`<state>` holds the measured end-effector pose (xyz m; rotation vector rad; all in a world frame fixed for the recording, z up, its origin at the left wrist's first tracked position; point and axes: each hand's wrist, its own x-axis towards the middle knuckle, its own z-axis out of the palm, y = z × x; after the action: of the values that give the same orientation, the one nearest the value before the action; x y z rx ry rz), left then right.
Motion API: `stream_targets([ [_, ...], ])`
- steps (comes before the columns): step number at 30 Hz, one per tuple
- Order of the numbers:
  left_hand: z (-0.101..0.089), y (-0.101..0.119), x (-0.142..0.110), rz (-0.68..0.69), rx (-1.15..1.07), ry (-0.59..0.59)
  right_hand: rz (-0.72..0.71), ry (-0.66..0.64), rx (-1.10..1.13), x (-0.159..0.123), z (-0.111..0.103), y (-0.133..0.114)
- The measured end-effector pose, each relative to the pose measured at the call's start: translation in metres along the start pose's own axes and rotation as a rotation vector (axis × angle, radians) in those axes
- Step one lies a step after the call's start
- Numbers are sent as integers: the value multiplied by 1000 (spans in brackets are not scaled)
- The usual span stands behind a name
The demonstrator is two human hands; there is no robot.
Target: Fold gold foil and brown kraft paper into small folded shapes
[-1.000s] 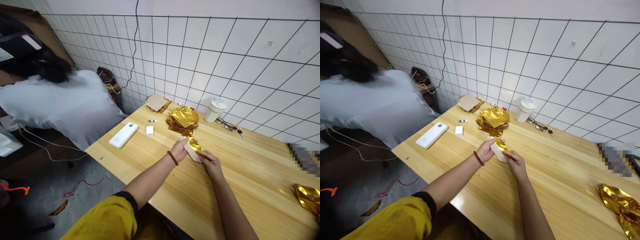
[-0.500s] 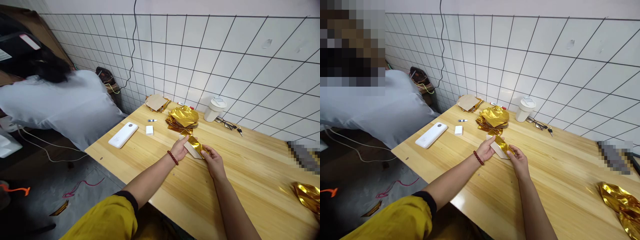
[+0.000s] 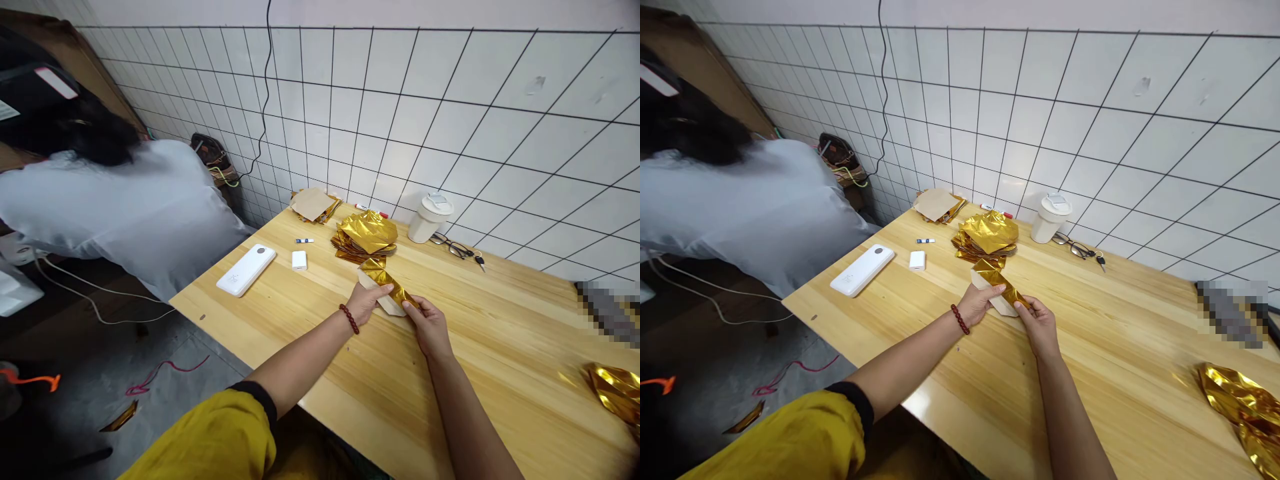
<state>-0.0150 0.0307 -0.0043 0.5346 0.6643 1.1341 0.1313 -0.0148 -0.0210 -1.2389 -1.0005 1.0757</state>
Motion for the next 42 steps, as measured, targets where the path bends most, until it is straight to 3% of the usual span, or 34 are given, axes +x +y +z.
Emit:
stream_targets([
  [6, 3, 1, -2, 26, 57, -81, -23, -41, -71, -3, 1, 0],
  [17, 0, 2, 1, -26, 18, 45, 35, -47, -10, -2, 0, -1],
  [25, -4, 9, 9, -36, -144, 76, 53, -11, 10, -1, -1, 0],
  [31, -6, 16, 13, -136, -315, 142, -19, 38, -70, 2, -4, 5],
  [42, -12, 22, 14, -159, -416, 119, 2, 22, -76, 0, 0, 0],
])
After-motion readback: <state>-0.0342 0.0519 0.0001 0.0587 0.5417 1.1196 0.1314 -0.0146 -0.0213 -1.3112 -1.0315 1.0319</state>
